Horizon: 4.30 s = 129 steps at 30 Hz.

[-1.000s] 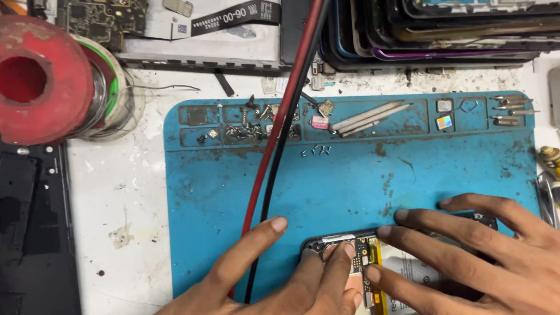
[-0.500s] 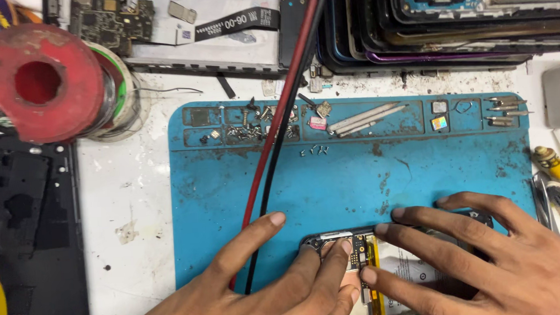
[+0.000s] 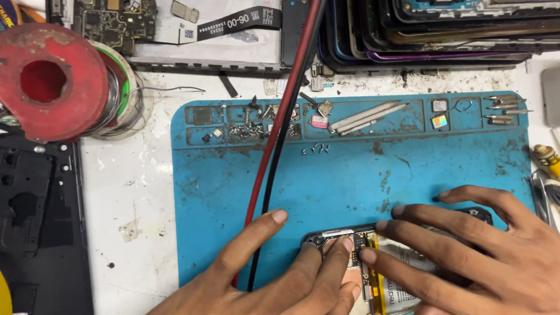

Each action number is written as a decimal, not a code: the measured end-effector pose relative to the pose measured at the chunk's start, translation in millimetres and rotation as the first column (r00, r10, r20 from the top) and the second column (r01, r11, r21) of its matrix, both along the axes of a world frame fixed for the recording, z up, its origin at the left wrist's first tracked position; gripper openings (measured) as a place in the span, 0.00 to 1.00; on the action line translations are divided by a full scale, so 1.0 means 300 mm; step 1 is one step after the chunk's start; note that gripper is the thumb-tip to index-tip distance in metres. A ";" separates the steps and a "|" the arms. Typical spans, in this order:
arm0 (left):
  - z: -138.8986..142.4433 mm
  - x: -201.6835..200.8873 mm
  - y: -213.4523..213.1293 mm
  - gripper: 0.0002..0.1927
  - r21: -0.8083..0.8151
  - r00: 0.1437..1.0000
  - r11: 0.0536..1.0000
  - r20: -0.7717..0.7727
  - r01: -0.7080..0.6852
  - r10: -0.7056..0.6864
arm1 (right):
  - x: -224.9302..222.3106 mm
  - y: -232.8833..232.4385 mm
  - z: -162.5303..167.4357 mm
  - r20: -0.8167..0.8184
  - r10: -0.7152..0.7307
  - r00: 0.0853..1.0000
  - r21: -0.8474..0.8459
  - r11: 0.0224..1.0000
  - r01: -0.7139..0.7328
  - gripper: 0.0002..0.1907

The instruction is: The person holds a replacement phone battery and a yellow adhesive sheet, peels the adhesive backing, and presses the battery into the opened phone frame on the work mat. They then press the battery and internal components into place inside the phone body.

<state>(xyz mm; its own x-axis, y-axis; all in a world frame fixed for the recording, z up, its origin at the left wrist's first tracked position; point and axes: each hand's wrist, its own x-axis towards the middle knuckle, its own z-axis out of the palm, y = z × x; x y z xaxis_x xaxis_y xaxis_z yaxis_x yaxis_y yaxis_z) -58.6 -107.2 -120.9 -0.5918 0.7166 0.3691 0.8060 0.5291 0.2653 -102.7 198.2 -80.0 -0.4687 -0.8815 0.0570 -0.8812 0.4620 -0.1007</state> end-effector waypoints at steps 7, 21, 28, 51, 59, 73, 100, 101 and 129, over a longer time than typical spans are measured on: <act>-0.003 0.004 -0.010 0.15 -0.041 0.998 0.999 -0.062 0.027 -0.030 | 0.005 -0.032 0.013 -0.074 0.018 0.997 0.063 0.998 -0.014 0.22; 0.031 0.003 -0.028 0.17 -0.003 0.990 0.997 0.120 0.075 -0.074 | -0.027 -0.032 0.048 0.029 0.083 0.996 -0.034 0.996 -0.082 0.23; 0.015 0.011 -0.020 0.18 0.044 0.980 0.997 0.183 0.068 -0.075 | -0.012 -0.032 0.029 -0.027 0.061 0.998 -0.042 0.997 -0.062 0.21; 0.006 0.005 -0.011 0.17 -0.043 0.998 0.998 0.043 0.054 -0.053 | 0.017 -0.008 -0.012 -0.058 0.012 0.998 0.030 0.999 -0.010 0.24; 0.008 0.000 -0.005 0.17 -0.075 0.999 0.997 -0.038 0.015 -0.018 | 0.012 -0.008 -0.009 -0.017 -0.015 1.000 -0.015 1.000 0.015 0.23; 0.034 -0.009 -0.007 0.17 -0.112 0.993 0.993 -0.121 -0.020 0.007 | -0.001 -0.020 -0.003 -0.009 0.016 1.000 -0.031 0.999 -0.016 0.24; 0.058 0.019 -0.022 0.20 -0.068 0.998 0.996 0.032 0.051 -0.049 | -0.008 -0.014 0.031 0.151 -0.008 0.989 -0.123 0.992 0.027 0.30; 0.056 0.021 -0.024 0.19 -0.056 0.999 0.998 0.021 0.039 -0.038 | -0.007 -0.017 0.030 0.128 0.004 0.992 -0.105 0.994 0.010 0.29; 0.063 0.032 -0.047 0.22 -0.063 0.995 0.996 0.081 0.067 -0.062 | -0.075 -0.136 0.062 0.082 0.110 0.991 0.001 0.994 -0.110 0.38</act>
<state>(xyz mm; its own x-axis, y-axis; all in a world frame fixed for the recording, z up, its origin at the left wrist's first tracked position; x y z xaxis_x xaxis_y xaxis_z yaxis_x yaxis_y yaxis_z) -49.0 -121.4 -101.9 -0.5693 0.7753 0.2735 0.8167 0.4953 0.2960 -125.2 157.5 -61.4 -0.3719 -0.9281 0.0169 -0.9155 0.3637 -0.1721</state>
